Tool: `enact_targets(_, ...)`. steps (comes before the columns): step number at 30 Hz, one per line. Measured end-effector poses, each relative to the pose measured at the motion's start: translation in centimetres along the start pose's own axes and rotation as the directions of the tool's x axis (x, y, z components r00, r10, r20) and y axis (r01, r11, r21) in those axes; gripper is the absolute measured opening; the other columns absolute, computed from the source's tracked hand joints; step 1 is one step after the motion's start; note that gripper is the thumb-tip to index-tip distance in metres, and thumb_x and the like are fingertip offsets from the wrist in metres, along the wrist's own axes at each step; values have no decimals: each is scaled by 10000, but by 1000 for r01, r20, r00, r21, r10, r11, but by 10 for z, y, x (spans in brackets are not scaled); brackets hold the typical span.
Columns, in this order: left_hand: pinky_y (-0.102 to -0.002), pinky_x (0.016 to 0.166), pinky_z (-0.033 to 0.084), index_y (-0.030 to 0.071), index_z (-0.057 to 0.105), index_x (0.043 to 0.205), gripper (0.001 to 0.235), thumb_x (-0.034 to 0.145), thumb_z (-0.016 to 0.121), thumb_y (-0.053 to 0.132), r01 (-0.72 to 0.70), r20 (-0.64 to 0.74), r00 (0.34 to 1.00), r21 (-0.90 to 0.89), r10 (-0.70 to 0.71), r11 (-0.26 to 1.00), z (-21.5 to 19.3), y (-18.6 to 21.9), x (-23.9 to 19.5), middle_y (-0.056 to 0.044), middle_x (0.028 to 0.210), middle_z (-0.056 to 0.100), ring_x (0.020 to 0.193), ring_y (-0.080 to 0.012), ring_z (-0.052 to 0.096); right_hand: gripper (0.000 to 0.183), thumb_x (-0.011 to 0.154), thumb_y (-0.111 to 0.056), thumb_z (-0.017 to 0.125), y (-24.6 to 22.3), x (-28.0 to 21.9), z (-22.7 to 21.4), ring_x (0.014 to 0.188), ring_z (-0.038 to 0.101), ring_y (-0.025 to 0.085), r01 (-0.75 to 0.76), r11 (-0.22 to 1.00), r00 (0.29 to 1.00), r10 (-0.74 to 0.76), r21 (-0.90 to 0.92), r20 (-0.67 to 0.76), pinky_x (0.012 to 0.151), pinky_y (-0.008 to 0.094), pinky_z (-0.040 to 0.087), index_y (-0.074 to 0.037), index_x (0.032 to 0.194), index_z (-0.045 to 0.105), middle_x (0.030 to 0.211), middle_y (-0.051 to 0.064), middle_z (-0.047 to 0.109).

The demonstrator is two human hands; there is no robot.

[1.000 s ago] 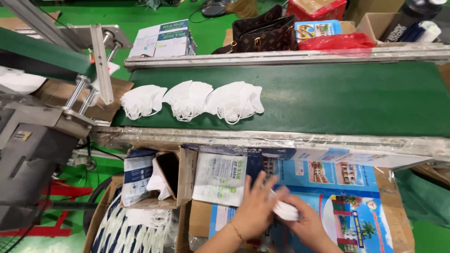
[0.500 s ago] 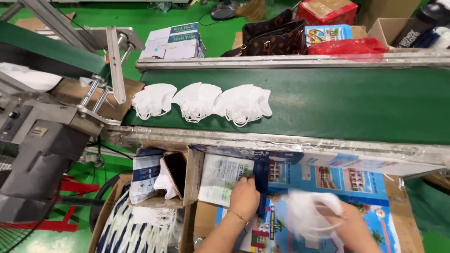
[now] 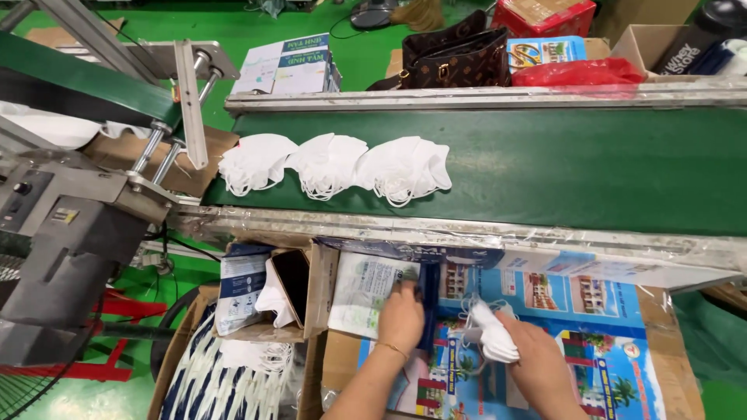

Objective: The person is packing white face masks into individual plastic sleeves and then placing them into cardboard boxes on a factory production line.

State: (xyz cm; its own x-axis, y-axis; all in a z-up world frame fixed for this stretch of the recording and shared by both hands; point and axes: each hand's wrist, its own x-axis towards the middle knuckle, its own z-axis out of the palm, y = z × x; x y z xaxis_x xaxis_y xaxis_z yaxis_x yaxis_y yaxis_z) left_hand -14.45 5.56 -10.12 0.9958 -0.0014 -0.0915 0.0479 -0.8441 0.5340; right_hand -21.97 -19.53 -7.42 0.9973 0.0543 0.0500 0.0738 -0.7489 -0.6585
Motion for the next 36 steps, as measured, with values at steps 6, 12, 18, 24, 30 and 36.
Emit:
enact_targets(6,-447,729,520,28,642,906,166,905,716,177,-147,-244,969,-431,42,891,-4,-1,-20,-171,878,664,814,-376,647,325,715,-144,871,8,-8,18,999,657,272,-35,959,992,0,281,124,870,378,554,-125,1027,780,1027,65,719)
enact_targets(12,-417,656,495,28,646,884,178,846,784,134,-456,-307,889,-528,339,716,-43,50,-69,-156,839,600,760,-349,610,276,798,-145,821,-32,-7,25,818,697,231,-408,658,910,346,633,227,710,354,561,-78,1055,747,896,98,793)
enact_targets(18,-363,598,502,38,654,864,115,882,761,77,-523,-215,848,-479,483,705,-41,55,-74,-119,810,601,675,-284,620,232,876,-235,772,-36,2,0,791,687,182,-486,812,858,513,322,3,720,341,573,-58,1026,771,865,62,760)
enact_targets(24,-335,640,513,46,609,888,145,894,734,121,26,171,954,-865,247,501,-32,55,-66,-85,816,649,706,-239,620,199,859,-103,695,15,-16,30,803,683,123,-375,628,913,124,681,389,714,300,569,-46,1039,756,889,58,757)
enact_targets(30,-491,1116,331,23,689,1077,233,880,742,135,-561,-279,827,-462,487,687,-87,71,-57,-106,1124,692,1209,-306,585,68,828,1,677,-19,-24,16,666,626,172,-245,766,958,98,594,268,608,314,523,-27,869,724,756,60,666)
enact_targets(36,-547,1227,194,119,717,925,12,921,727,116,-648,-241,752,-437,613,624,-90,79,-70,-1,1015,743,1208,-251,645,316,600,-88,867,-28,-20,13,803,663,297,283,927,959,-279,244,-54,689,375,528,-85,881,722,897,98,659)
